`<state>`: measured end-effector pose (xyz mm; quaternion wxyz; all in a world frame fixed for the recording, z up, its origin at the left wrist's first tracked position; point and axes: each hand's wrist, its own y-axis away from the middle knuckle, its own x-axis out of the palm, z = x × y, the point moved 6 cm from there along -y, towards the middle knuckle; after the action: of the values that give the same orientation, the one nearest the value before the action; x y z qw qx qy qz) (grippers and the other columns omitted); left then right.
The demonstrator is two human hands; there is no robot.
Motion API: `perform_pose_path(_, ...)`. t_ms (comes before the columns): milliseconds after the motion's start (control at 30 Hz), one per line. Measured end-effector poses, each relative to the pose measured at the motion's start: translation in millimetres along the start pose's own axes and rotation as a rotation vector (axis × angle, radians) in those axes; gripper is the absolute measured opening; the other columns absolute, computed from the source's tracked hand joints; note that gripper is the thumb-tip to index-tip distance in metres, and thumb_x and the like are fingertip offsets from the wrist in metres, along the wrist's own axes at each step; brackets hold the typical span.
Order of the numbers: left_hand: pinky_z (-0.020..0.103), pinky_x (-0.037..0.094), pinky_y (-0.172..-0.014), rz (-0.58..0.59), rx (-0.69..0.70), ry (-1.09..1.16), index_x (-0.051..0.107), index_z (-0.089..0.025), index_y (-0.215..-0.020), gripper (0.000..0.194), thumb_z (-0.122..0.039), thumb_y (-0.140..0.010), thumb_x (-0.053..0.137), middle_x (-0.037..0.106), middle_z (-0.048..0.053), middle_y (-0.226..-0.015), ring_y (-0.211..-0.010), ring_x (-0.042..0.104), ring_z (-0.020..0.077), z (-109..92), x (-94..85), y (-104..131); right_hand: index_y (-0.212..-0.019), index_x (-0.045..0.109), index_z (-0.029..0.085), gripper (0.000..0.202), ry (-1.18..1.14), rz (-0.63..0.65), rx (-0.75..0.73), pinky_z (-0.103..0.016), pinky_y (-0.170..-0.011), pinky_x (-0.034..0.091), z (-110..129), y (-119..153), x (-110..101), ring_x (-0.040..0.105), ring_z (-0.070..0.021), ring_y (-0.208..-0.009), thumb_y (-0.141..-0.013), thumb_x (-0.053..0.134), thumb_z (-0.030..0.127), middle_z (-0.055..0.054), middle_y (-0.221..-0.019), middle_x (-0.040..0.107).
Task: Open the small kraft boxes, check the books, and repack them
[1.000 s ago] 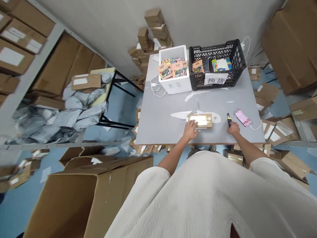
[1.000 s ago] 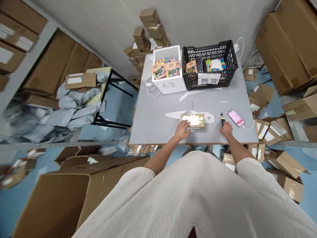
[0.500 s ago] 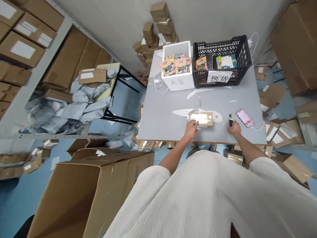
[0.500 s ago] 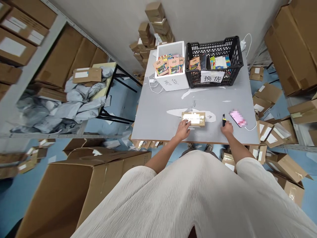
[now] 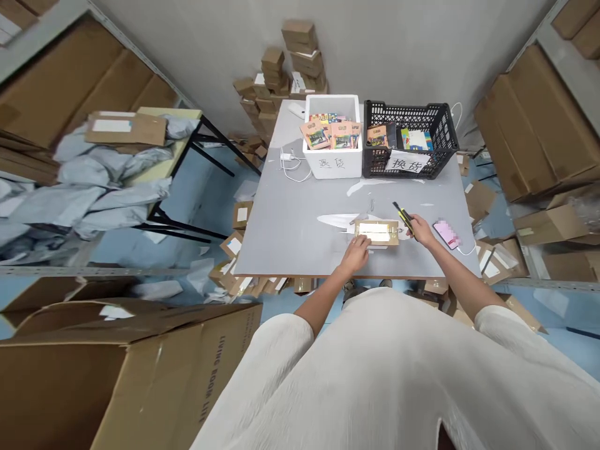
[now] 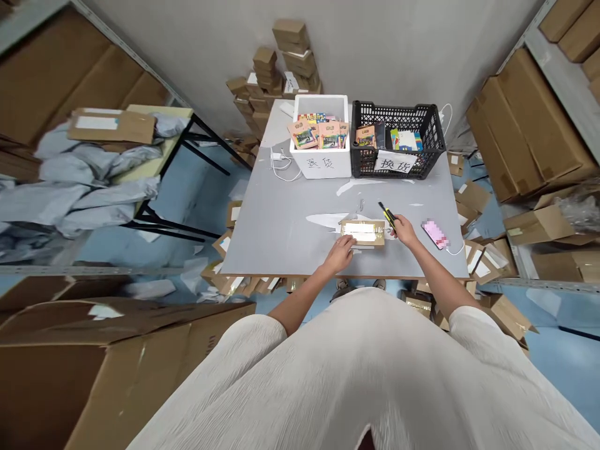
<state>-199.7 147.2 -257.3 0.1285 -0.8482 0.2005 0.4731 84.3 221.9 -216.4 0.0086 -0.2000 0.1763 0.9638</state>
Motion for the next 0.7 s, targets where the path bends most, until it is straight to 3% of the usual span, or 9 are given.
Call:
perform_pose_path(100,0.057,0.046,-0.13,-0.039,0.006,0.031,0.06,-0.023,-0.154,0.059,-0.009,-0.096,0.056,0.061,0.015,-0.158,-0.153,0.054,0.0324,2.6,-3.3,4.8,-0.126,0.071,0.022,0.038,0.207,0.148,-0.164,-0.03,-0.067,0.059,34.1,11.5,27.5,0.071,-0.0179,-0.071,-0.102,0.057,0.048,-0.007,-0.109,0.08)
perform_pose_path(167,0.055,0.046,-0.131,-0.055,0.009,0.049,0.06,-0.021,-0.154,0.058,-0.008,-0.097,0.054,0.061,0.015,-0.16,-0.156,0.052,0.0314,4.7,-3.5,9.1,-0.131,0.075,0.023,0.039,0.401,0.231,-0.319,-0.035,-0.085,0.062,52.9,20.7,45.7,0.077,-0.0234,-0.091,-0.104,0.061,0.048,-0.009,-0.121,0.082)
perform_pose_path(267,0.054,0.042,-0.134,-0.059,0.027,0.083,0.061,-0.018,-0.153,0.056,-0.008,-0.098,0.052,0.057,0.017,-0.165,-0.16,0.048,0.03,7.7,-1.9,13.9,-0.134,0.078,0.025,0.037,0.691,0.333,-0.471,-0.04,-0.105,0.058,68.5,30.3,69.1,0.074,-0.0307,-0.122,-0.106,0.061,0.042,-0.01,-0.138,0.08)
perform_pose_path(467,0.053,0.039,-0.137,-0.059,0.053,0.152,0.062,-0.017,-0.151,0.058,-0.006,-0.095,0.053,0.057,0.015,-0.167,-0.162,0.047,0.0277,16.2,2.3,13.4,-0.145,0.075,0.027,0.045,1.056,0.385,-0.487,-0.035,-0.101,0.057,76.9,29.7,91.4,0.073,-0.031,-0.126,-0.109,0.061,0.049,-0.01,-0.142,0.078)
perform_pose_path(700,0.053,0.039,-0.137,-0.067,0.071,0.19,0.063,-0.017,-0.148,0.058,-0.004,-0.092,0.053,0.058,0.015,-0.166,-0.163,0.046,0.027,21.4,8.2,12.7,-0.15,0.072,0.029,0.048,1.184,0.387,-0.48,-0.033,-0.094,0.056,83.9,29.3,101.6,0.074,-0.0303,-0.122,-0.11,0.058,0.052,-0.01,-0.138,0.079)
